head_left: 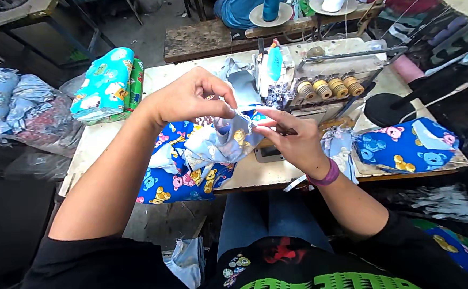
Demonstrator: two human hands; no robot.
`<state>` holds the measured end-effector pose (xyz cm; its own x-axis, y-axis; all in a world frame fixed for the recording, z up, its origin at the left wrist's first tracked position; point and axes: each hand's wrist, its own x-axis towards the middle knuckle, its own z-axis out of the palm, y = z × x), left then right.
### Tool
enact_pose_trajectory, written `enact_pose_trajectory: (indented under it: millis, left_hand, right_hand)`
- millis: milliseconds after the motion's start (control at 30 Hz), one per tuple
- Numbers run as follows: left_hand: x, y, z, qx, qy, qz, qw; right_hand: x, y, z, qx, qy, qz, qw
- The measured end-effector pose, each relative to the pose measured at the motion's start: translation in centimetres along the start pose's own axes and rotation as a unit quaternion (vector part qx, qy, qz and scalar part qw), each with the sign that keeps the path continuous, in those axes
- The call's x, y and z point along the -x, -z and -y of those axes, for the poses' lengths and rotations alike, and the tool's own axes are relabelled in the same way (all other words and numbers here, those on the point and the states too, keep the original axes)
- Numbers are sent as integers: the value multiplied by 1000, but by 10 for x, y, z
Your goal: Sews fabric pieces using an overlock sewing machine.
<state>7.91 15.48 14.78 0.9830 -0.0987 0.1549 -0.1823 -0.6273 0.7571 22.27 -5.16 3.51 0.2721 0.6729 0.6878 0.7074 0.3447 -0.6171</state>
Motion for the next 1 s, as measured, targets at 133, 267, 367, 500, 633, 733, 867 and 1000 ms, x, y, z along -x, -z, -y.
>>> enact_pose_trajectory:
  millis: [133,267,367,500,633,733,867,1000]
  left_hand:
    - [-4,-2,-2,5,-11,-3,1000]
    - [-6,-29,-13,31,-39,23,999]
    - [-2,-66,-3,2,-29,50,998]
    - [-1,-114,36,-250,-75,-41,964]
    - [2,-134,53,-248,-100,-100,958]
    - [2,-142,57,-268,-81,-129,951]
    - [-8,-139,62,-308,-14,-157,938]
    - [-29,-115,61,-326,129,-104,931]
  right_hand:
    - [6,5,0,12,25,1,1000]
    - [27,25,5,-26,4,34,999]
    - [63,34,-11,-20,-34,83,996]
    - [93,32,-23,33,-66,106,992]
    - [99,23,-12,6,-94,58,994]
    - [103,13,-20,14,-89,27,996]
    - [80,9,-29,23,-73,-2,997]
    - [47,16,-39,11,-128,29,991]
